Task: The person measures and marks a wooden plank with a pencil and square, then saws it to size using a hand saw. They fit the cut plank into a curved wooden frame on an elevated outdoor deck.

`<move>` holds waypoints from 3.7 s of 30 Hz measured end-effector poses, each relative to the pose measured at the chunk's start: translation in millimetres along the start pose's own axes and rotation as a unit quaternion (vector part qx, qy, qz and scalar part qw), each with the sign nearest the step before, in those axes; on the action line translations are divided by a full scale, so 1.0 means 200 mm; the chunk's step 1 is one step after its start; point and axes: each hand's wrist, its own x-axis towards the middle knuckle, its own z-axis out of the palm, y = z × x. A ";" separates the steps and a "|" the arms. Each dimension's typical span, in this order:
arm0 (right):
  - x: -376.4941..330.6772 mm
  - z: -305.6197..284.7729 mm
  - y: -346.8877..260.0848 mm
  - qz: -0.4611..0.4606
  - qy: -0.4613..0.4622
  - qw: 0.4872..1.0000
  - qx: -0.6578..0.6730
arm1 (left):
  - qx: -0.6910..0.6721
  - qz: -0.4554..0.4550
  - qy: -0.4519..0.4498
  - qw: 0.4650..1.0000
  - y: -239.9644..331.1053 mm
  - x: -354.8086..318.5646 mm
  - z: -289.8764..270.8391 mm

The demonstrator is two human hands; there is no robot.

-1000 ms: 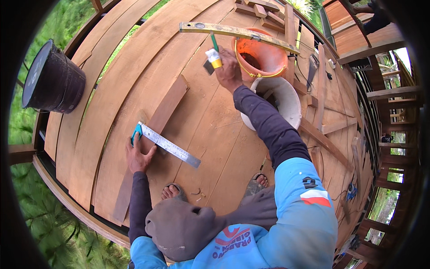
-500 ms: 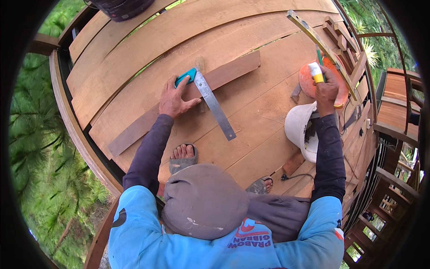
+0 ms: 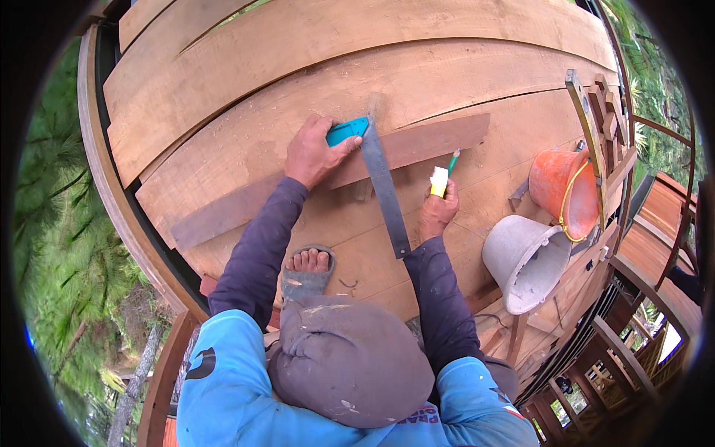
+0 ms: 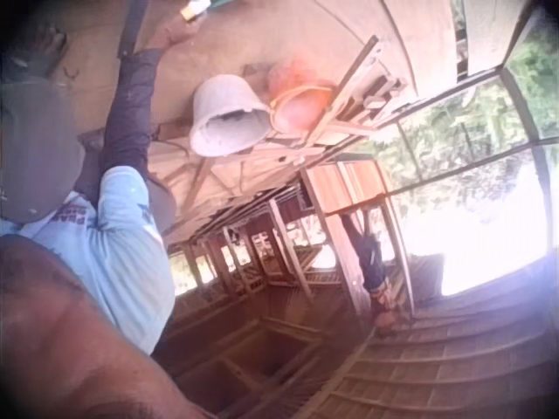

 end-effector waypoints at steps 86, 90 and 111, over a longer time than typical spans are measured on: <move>0.35 0.33 -0.49 0.020 -0.194 0.969 0.149 | -0.108 -0.019 -0.356 0.928 -0.07 0.31 -0.05; 0.34 0.34 -0.51 0.029 -0.177 0.975 0.133 | -0.106 -0.010 -0.357 0.928 -0.06 0.32 -0.05; 0.34 0.32 -0.51 0.051 -0.186 0.968 0.162 | -0.135 -0.073 -0.361 0.920 -0.06 0.31 -0.05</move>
